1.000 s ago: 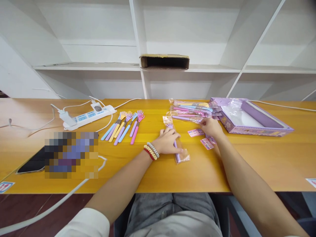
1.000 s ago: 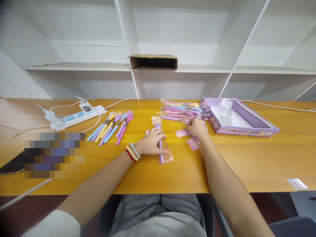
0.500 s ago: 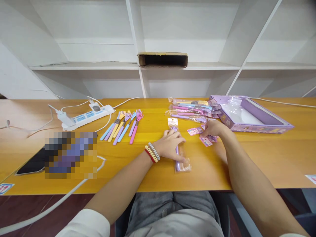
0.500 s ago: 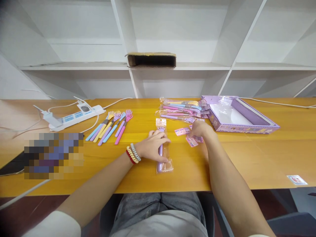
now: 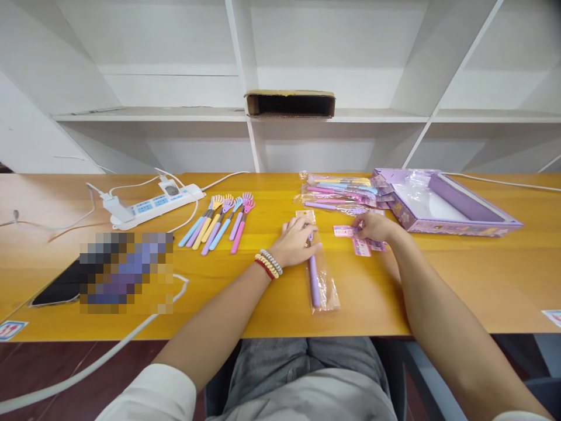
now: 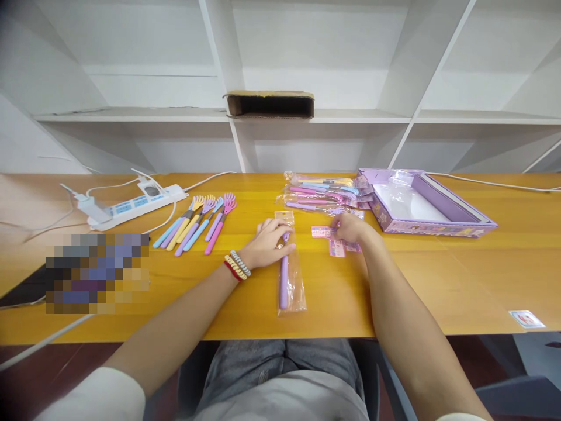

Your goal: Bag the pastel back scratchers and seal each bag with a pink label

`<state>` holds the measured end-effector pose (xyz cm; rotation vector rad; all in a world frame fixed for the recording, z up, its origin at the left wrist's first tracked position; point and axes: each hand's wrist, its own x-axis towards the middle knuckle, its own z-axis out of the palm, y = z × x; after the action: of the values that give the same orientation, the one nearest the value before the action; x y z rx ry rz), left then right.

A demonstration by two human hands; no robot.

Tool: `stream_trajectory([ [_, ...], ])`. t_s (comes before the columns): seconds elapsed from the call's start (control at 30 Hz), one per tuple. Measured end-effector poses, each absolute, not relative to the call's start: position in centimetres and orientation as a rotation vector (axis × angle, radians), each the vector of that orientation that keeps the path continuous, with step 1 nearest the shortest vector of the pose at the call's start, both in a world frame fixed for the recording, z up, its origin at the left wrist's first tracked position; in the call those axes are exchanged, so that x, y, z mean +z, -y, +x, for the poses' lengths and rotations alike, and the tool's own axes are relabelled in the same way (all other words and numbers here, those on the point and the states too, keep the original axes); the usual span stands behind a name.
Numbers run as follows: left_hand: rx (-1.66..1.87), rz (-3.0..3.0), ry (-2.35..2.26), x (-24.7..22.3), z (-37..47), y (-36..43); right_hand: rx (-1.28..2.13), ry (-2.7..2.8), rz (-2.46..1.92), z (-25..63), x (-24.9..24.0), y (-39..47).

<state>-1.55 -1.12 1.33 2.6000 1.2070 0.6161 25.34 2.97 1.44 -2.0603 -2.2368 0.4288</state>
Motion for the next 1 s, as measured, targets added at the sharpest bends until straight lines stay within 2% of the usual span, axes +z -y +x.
stream_trajectory([
  [0.27, 0.508, 2.503, -1.263, 0.3, -1.9, 0.3, 0.333, 2.000, -2.166, 24.7, 1.9, -2.6],
  [0.43, 0.462, 2.535, -1.196, 0.5, -1.9, 0.6, 0.149, 1.783, -2.164, 24.0, 2.0, -2.3],
  [0.57, 0.449, 2.537, -1.205, 0.8, -1.8, 0.8, -0.016, 1.722, -1.935, 22.8, 1.9, -1.9],
  [0.77, 0.468, 2.550, -1.213, 0.8, -1.6, 1.0, 0.131, 2.000, -1.386, 18.8, 1.1, -0.7],
  [1.0, 0.601, 2.446, -1.524, -0.3, -1.6, -0.2, 0.183, 2.085, -1.303, 17.2, 0.2, -0.4],
])
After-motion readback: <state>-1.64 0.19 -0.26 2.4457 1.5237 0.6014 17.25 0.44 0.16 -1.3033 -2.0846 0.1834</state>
